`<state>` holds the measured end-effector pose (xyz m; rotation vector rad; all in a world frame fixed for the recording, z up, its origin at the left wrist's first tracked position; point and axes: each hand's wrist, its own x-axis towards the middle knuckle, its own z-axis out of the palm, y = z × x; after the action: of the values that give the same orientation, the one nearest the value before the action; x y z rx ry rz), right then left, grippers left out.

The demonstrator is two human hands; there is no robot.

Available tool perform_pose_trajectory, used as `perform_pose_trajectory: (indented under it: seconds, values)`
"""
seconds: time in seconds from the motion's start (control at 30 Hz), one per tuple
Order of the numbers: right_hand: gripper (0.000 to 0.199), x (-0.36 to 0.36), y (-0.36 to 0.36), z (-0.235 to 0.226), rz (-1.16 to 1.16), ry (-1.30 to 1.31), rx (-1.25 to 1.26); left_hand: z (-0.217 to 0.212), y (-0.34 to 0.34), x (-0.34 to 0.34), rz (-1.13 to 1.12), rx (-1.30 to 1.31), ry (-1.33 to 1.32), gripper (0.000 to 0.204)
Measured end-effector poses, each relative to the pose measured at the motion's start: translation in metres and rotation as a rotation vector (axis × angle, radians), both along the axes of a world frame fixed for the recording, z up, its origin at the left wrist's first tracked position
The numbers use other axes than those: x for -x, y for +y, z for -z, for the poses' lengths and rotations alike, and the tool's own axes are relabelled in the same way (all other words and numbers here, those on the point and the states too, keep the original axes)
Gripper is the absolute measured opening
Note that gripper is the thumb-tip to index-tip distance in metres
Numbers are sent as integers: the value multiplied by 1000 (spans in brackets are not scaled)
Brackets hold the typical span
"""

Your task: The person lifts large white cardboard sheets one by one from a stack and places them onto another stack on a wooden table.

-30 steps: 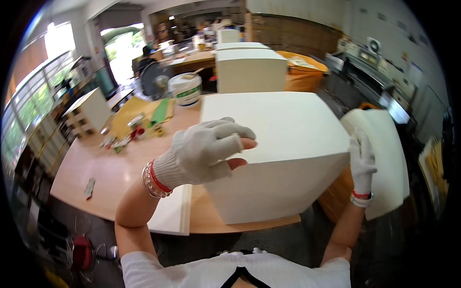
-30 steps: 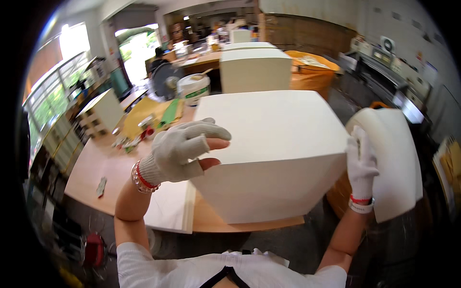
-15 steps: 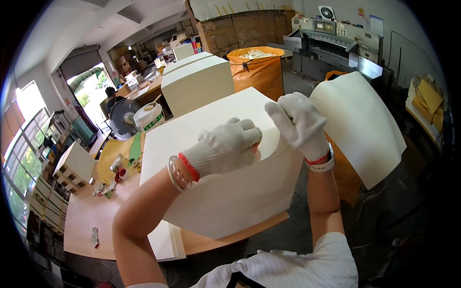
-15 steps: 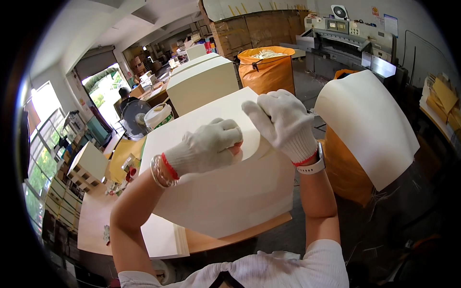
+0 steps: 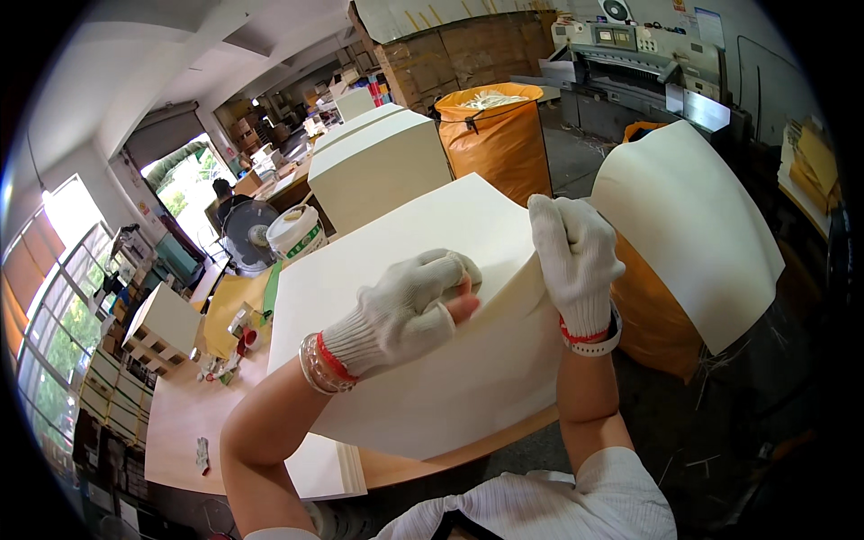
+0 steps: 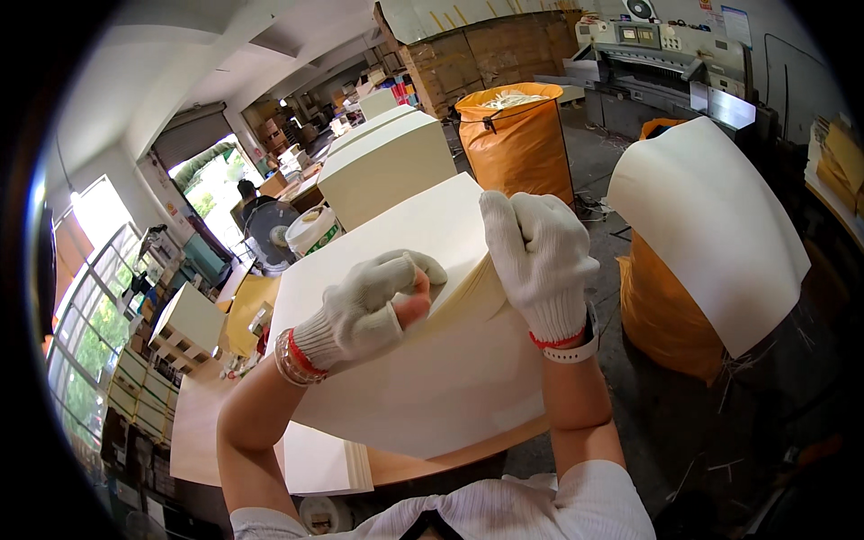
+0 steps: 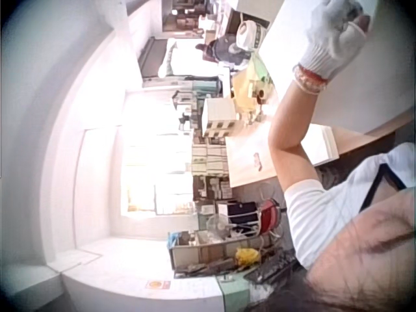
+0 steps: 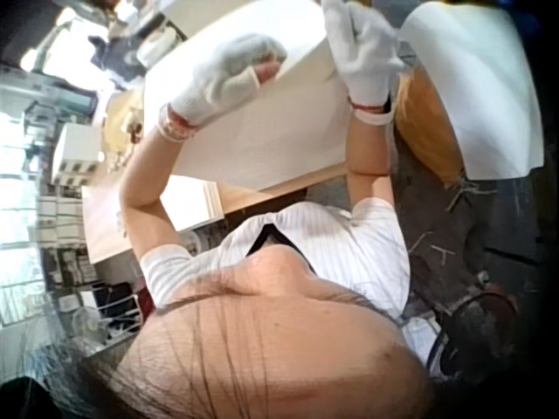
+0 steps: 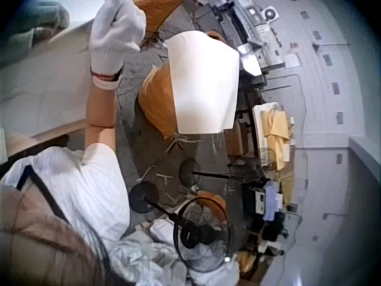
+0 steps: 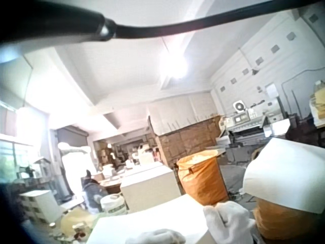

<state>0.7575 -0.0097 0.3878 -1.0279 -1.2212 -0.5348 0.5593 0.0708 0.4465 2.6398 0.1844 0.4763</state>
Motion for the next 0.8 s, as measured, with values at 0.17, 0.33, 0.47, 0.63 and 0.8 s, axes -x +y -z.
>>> perform_pose_trajectory:
  seconds: [0.17, 0.33, 0.47, 0.63, 0.8]
  values:
    - [19, -1, -1, 0, -22, 27, 12, -2, -4, 0, -13, -102, -10, 35]
    - [19, 1, 0, 2, -5, 10, -36, 3, -2, 1, -79, -46, -41, 32]
    - [7, -4, 0, 5, -32, -60, -15, 6, -7, 2, -95, -128, -93, 26]
    - [19, -9, 4, 9, 71, -201, -56, 5, 3, 0, 44, -108, -48, 31]
    - [41, -17, 8, 15, 188, -403, -189, 8, -2, -1, 21, -137, -129, 39]
